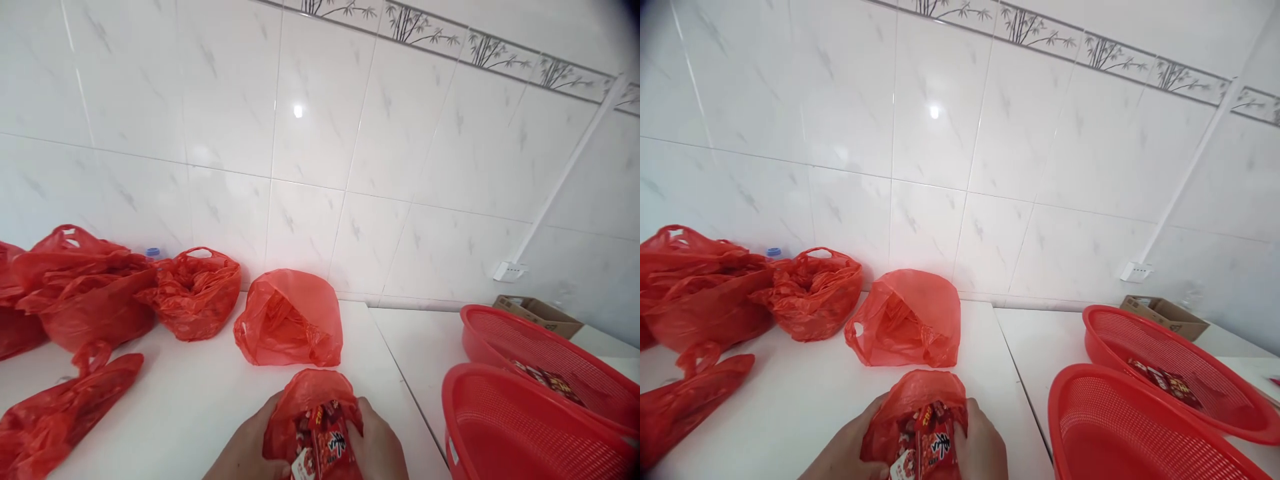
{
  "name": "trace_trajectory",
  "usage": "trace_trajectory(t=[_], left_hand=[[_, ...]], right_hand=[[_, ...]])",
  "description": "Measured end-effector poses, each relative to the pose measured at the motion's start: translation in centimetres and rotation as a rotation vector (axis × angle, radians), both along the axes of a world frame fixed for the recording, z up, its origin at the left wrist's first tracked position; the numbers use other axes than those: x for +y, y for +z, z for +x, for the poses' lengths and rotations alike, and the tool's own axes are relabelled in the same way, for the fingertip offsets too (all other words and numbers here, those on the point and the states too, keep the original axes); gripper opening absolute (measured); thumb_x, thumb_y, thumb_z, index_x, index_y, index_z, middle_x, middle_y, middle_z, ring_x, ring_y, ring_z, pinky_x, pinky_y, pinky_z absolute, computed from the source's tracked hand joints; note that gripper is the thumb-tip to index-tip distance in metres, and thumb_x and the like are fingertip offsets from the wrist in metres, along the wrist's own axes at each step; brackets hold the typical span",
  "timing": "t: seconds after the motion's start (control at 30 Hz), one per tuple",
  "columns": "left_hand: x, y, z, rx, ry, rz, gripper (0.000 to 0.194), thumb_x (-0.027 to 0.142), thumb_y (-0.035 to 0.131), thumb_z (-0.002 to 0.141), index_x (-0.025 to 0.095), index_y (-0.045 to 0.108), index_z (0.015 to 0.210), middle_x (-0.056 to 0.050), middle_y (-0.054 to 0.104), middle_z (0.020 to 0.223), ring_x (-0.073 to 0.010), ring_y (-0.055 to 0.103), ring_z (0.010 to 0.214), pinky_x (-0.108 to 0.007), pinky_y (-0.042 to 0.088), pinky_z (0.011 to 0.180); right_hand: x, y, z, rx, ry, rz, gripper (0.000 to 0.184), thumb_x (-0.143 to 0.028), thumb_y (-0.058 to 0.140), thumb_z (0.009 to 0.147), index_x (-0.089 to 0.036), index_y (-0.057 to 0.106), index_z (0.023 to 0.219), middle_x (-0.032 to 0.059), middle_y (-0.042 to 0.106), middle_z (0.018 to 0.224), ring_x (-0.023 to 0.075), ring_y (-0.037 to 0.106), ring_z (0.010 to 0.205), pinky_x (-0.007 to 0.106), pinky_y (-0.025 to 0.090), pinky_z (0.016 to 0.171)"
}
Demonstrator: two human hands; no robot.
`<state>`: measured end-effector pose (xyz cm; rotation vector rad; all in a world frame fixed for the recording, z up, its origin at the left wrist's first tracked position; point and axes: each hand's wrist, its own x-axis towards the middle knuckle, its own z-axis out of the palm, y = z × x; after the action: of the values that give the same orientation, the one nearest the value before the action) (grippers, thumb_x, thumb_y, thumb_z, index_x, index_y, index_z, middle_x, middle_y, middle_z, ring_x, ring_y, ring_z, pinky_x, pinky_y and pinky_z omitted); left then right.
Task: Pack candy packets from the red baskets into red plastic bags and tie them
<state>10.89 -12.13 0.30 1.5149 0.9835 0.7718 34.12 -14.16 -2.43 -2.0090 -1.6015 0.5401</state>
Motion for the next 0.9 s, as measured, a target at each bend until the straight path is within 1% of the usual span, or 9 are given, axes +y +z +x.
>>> trace_trajectory(t=[0.1,0.2,0.3,0.43,0.57,0.67,0.77,0.9], left_hand=[[0.5,-1.0,0.2,0.08,0.074,0.054,0.08,0.006,0.058,0.054,0.029,0.048,0.13,0.001,0.065,0.119,-0.0282,0.058,0.109,-0.036,0.046,0.093],[1.0,-2.0,0.3,0.128,0.153,0.07,0.075,0.013,0.06,0.057,0.029,0.048,0.129,0.001,0.065,0.118,-0.0288,0.058,0.109,-0.037,0.045,0.095],[1.2,-2.4,0.4,0.184,0.21,0.067,0.073,0.017,0.062,0.057,0.027,0.048,0.128,0.0,0.067,0.114,-0.0299,0.059,0.108,-0.037,0.045,0.094],[1.4,-2.7,0.4,0.224,0.217,0.099,0.071,0.021,0.064,0.058,0.024,0.048,0.127,-0.002,0.067,0.115,-0.0298,0.06,0.108,-0.037,0.044,0.095],[1.8,-3.3,0.1,0.285,0.215,0.113,0.072,0.023,0.065,0.061,0.021,0.045,0.13,-0.005,0.066,0.116,-0.0296,0.059,0.108,-0.038,0.043,0.096],[1.8,-3.7,-0.1,0.291,0.197,0.117,0.069,0.023,0.063,0.063,0.021,0.045,0.13,-0.005,0.066,0.115,-0.0287,0.06,0.107,-0.037,0.043,0.095],[1.7,-3.7,-0.2,0.272,0.202,0.118,0.069,0.022,0.063,0.063,0.023,0.046,0.129,-0.004,0.066,0.116,-0.0285,0.06,0.107,-0.037,0.043,0.094],[1.7,-3.5,-0.1,0.268,0.19,0.108,0.07,0.023,0.064,0.062,0.023,0.047,0.13,-0.004,0.066,0.116,-0.0284,0.06,0.107,-0.036,0.043,0.094]], right_hand=[[0.0,0.0,-0.4,-0.021,0.005,0.009,0.012,-0.025,0.043,0.087,-0.025,0.054,0.092,0.0025,0.069,0.09,0.0176,0.065,0.082,0.024,0.043,0.069],[-0.1,0.1,-0.6,-0.025,0.018,0.025,0.012,-0.024,0.044,0.086,-0.026,0.055,0.092,0.0013,0.069,0.089,0.0168,0.065,0.081,0.023,0.043,0.069],[-0.1,0.1,-0.6,-0.029,0.022,0.028,0.012,-0.023,0.045,0.085,-0.025,0.055,0.092,0.0018,0.069,0.089,0.0171,0.065,0.081,0.023,0.043,0.069],[-0.2,0.0,-0.5,-0.049,0.016,0.028,0.011,-0.023,0.047,0.084,-0.025,0.055,0.091,0.0018,0.069,0.09,0.0171,0.064,0.081,0.022,0.042,0.067],[-0.3,0.1,-0.5,-0.051,0.005,0.018,0.011,-0.022,0.047,0.083,-0.025,0.055,0.09,0.0009,0.069,0.089,0.0166,0.064,0.08,0.022,0.042,0.067],[-0.3,0.2,-0.5,-0.044,0.007,0.008,0.01,-0.022,0.047,0.084,-0.025,0.054,0.09,0.0011,0.069,0.09,0.017,0.064,0.081,0.023,0.042,0.067],[-0.3,0.2,-0.4,-0.033,0.005,0.001,0.008,-0.025,0.047,0.085,-0.025,0.053,0.09,0.0016,0.069,0.09,0.0176,0.064,0.08,0.024,0.042,0.067],[-0.2,-0.1,-0.3,0.022,0.01,0.008,0.007,-0.029,0.046,0.085,-0.025,0.053,0.087,-0.0003,0.069,0.086,0.0168,0.063,0.077,0.023,0.041,0.066]])
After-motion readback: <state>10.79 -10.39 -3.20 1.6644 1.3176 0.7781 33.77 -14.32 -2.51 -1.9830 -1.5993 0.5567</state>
